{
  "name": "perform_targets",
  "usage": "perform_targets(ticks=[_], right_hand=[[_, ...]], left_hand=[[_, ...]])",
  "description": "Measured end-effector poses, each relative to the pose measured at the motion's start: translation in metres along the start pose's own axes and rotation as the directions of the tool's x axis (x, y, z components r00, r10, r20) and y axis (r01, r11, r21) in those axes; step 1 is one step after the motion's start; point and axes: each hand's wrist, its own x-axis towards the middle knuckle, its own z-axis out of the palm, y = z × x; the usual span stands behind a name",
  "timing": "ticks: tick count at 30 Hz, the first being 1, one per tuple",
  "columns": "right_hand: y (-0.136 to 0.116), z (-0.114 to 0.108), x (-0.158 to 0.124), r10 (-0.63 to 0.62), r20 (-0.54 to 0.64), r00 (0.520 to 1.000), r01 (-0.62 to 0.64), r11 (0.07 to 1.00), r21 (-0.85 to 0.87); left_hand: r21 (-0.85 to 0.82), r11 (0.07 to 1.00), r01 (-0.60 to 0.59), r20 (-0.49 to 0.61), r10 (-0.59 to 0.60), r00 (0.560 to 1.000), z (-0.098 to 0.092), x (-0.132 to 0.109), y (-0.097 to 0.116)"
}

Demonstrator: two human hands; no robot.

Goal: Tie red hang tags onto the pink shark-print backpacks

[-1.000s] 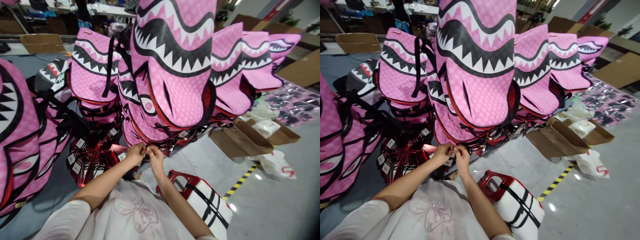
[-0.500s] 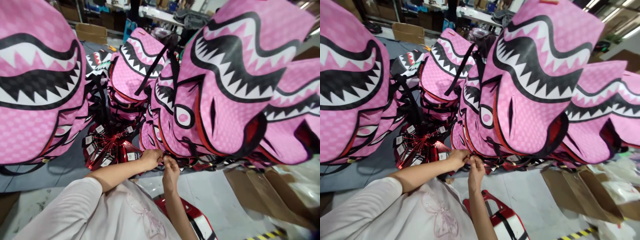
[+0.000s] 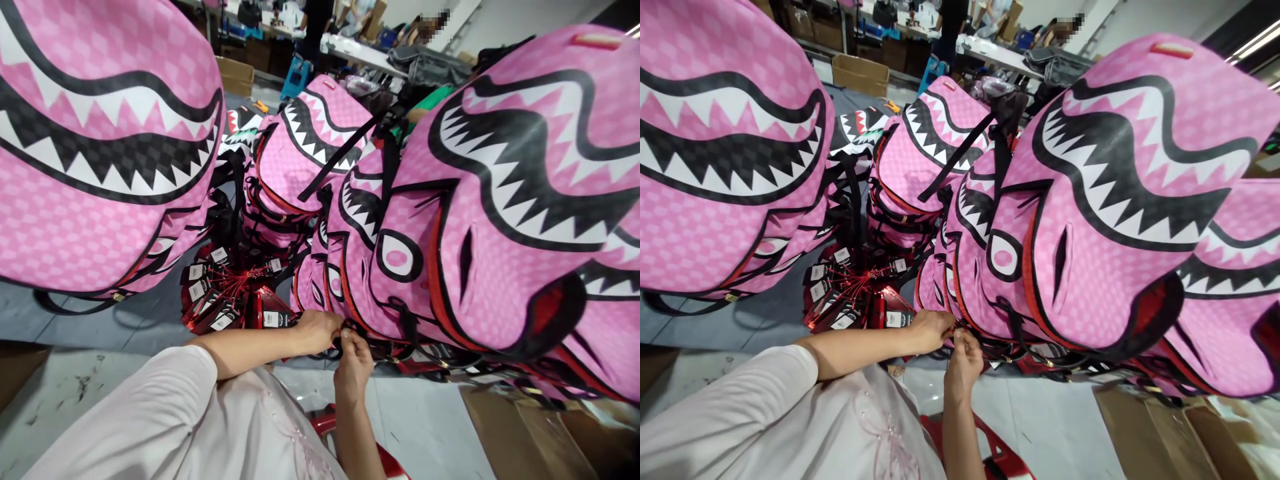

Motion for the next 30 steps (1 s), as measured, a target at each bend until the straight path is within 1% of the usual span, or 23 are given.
perform_targets(ticks=[1,4,5,7,9,12,13,15,17,20,24,27,28,30], right_hand=[[0.002,-0.001,0.0,0.002,-0.002,1.0,-0.002,1.0,0.005],[0.006,-0.002,0.001,0.012,0.014,1.0,-0.013,1.0,0.02],[0.007,-0.002,0.0,0.014,0.016,1.0,-0.014,1.0,0.02],[0.009,-0.001,0.0,0.003,0.006,1.0,-0.003,1.0,0.019],[0.01,-0.001,0.0,-0.018,-0.004,1.0,0.018,1.0,0.017],[0.012,0.0,0.001,-0.031,0.012,0.999,0.03,1.0,0.005],[0.013,-0.001,0.001,-0.028,0.013,1.0,0.028,1.0,0.0],[0.013,-0.001,0.0,-0.028,0.009,1.0,0.028,1.0,-0.009],[0.012,0.0,0.0,-0.031,0.009,0.999,0.031,0.999,-0.017],[0.01,0.001,-0.001,-0.006,0.015,1.0,0.007,1.0,-0.014],[0.008,0.002,-0.001,0.025,0.013,1.0,-0.025,1.0,0.014],[0.006,0.003,0.0,0.005,0.0,1.0,-0.005,1.0,0.02],[0.006,0.003,0.0,0.007,-0.006,1.0,-0.007,1.0,0.018],[0.005,0.004,0.0,0.02,-0.016,1.0,-0.02,1.0,0.017]], left_hand=[[-0.005,1.0,0.001,0.01,-0.001,1.0,-0.001,0.0,0.0],[-0.008,1.0,-0.001,0.086,0.002,0.996,-0.001,0.0,0.0],[0.0,1.0,0.014,0.081,-0.014,0.997,0.0,-0.001,-0.001],[0.001,0.999,0.049,0.029,-0.049,0.998,0.001,-0.001,-0.001],[-0.024,0.999,0.045,0.0,-0.045,0.999,0.002,-0.002,-0.002],[-0.01,1.0,0.018,0.057,-0.018,0.998,0.002,-0.003,-0.003],[0.011,1.0,0.023,0.057,-0.024,0.998,0.002,-0.002,-0.003],[0.04,0.999,0.035,0.025,-0.036,0.999,0.002,-0.002,-0.004],[0.04,0.999,0.017,0.019,-0.018,1.0,0.002,-0.001,-0.004],[0.052,0.999,-0.007,0.078,0.003,0.997,0.002,0.001,-0.005],[0.045,0.999,0.028,0.037,-0.029,0.999,0.002,0.003,-0.005],[0.023,1.0,0.002,0.09,-0.004,0.996,0.0,0.004,-0.005],[0.025,1.0,0.0,0.087,-0.002,0.996,-0.001,0.004,-0.005],[0.027,1.0,0.01,0.05,-0.011,0.999,-0.003,0.004,-0.004]])
